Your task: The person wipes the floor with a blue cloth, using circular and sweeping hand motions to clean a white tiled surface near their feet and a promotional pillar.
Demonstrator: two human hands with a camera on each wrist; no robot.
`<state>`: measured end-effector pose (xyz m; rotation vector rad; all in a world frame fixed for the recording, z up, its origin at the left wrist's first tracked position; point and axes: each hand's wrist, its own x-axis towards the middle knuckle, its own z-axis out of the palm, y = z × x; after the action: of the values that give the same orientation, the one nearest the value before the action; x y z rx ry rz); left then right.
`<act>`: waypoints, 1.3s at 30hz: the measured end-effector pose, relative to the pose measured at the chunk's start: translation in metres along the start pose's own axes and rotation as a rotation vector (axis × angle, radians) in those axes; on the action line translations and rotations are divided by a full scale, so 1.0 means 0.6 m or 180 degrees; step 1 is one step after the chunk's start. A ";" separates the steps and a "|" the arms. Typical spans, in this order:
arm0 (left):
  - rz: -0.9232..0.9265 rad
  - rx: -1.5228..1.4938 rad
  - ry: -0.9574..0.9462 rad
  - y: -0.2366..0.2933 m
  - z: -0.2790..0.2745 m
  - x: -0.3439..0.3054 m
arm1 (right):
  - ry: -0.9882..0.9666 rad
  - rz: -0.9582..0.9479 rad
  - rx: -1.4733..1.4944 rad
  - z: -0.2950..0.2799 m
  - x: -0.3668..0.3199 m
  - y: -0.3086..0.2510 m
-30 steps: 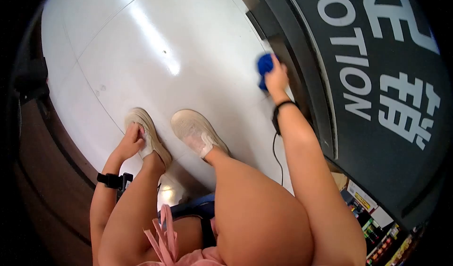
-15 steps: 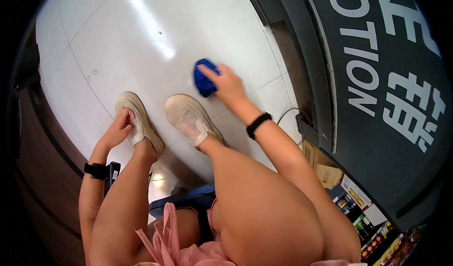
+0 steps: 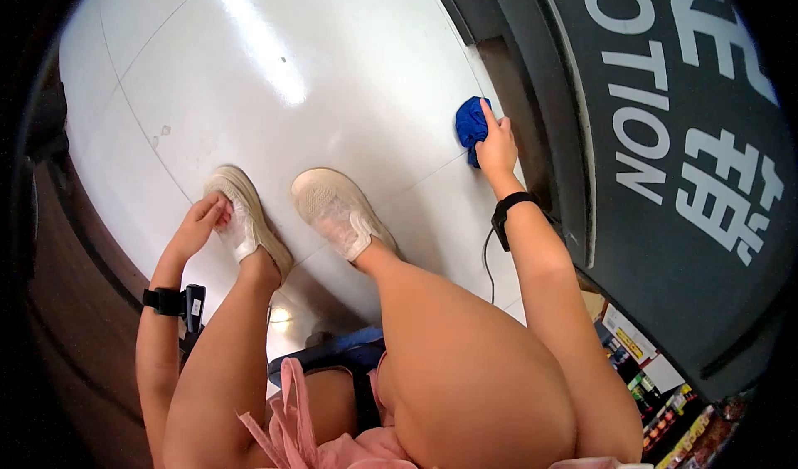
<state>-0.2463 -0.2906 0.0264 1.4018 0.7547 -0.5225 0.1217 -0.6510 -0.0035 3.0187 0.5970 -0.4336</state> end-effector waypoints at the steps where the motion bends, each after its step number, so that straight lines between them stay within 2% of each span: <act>1: -0.0193 -0.0227 0.0092 0.001 -0.004 0.001 | 0.0008 -0.0023 -0.0024 -0.002 0.004 -0.004; 4: -0.0076 -0.0505 0.0384 -0.001 -0.003 0.004 | 0.0178 -0.0583 0.0611 -0.009 -0.001 -0.051; 6: -0.0022 -0.0326 0.0484 -0.004 0.008 0.003 | -0.0082 -0.1108 0.0795 -0.021 -0.011 -0.120; 8: 0.0036 -0.0124 0.0551 -0.005 0.011 0.002 | -0.0300 -0.1788 0.0887 -0.028 -0.015 -0.206; 10: -0.0006 -0.0009 0.0565 -0.003 0.012 0.004 | -0.0114 -0.2751 0.1053 -0.008 -0.009 -0.285; 12: -0.0036 -0.0057 0.0535 -0.001 0.010 0.008 | 0.0212 -0.3375 0.1070 0.008 0.002 -0.371; 14: -0.0087 -0.0078 0.0490 0.000 0.010 0.007 | 0.0201 -0.3459 0.0951 0.030 0.018 -0.441; 18: -0.0290 -0.0308 0.0340 0.008 -0.003 0.017 | 0.0130 -0.3182 0.0614 0.010 0.050 -0.489; 22: -0.0316 -0.0743 0.0092 0.000 -0.006 0.019 | 0.0170 -0.1340 0.1166 -0.002 0.115 -0.438; 24: -0.0434 -0.0789 0.0062 -0.006 -0.009 0.016 | 0.0431 -0.0900 0.1189 -0.004 0.147 -0.366; 27: -0.0498 -0.0785 0.0044 -0.003 -0.017 0.017 | 0.0684 -0.0314 0.1114 0.020 0.157 -0.197; 29: -0.0537 -0.0744 -0.0017 -0.009 -0.018 0.013 | 0.0718 0.0052 0.0590 0.015 0.121 -0.089; 30: -0.0538 -0.0761 -0.0003 -0.009 -0.021 0.011 | 0.0323 0.0658 0.0269 -0.004 0.098 -0.059; 32: -0.0597 -0.0761 -0.0031 -0.006 -0.023 0.011 | -0.0210 0.1282 -0.0147 -0.021 0.073 -0.002; 34: -0.0532 -0.0782 -0.0018 -0.011 -0.020 0.011 | -0.0092 0.1673 -0.0225 -0.001 0.064 0.062; 36: -0.0452 -0.0746 -0.0025 -0.020 -0.019 0.009 | 0.0093 0.1855 -0.0006 0.008 0.036 0.077; 38: -0.0452 -0.0816 0.0011 -0.027 -0.018 0.008 | 0.0808 0.1013 0.0393 0.012 0.010 0.060; 39: -0.0437 -0.0811 0.0022 -0.025 -0.017 0.007 | 0.0888 0.0717 0.0701 -0.001 -0.005 0.020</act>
<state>-0.2559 -0.2816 0.0130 1.1214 0.8947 -0.5086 0.1237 -0.6633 -0.0024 3.3348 0.2228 -0.0709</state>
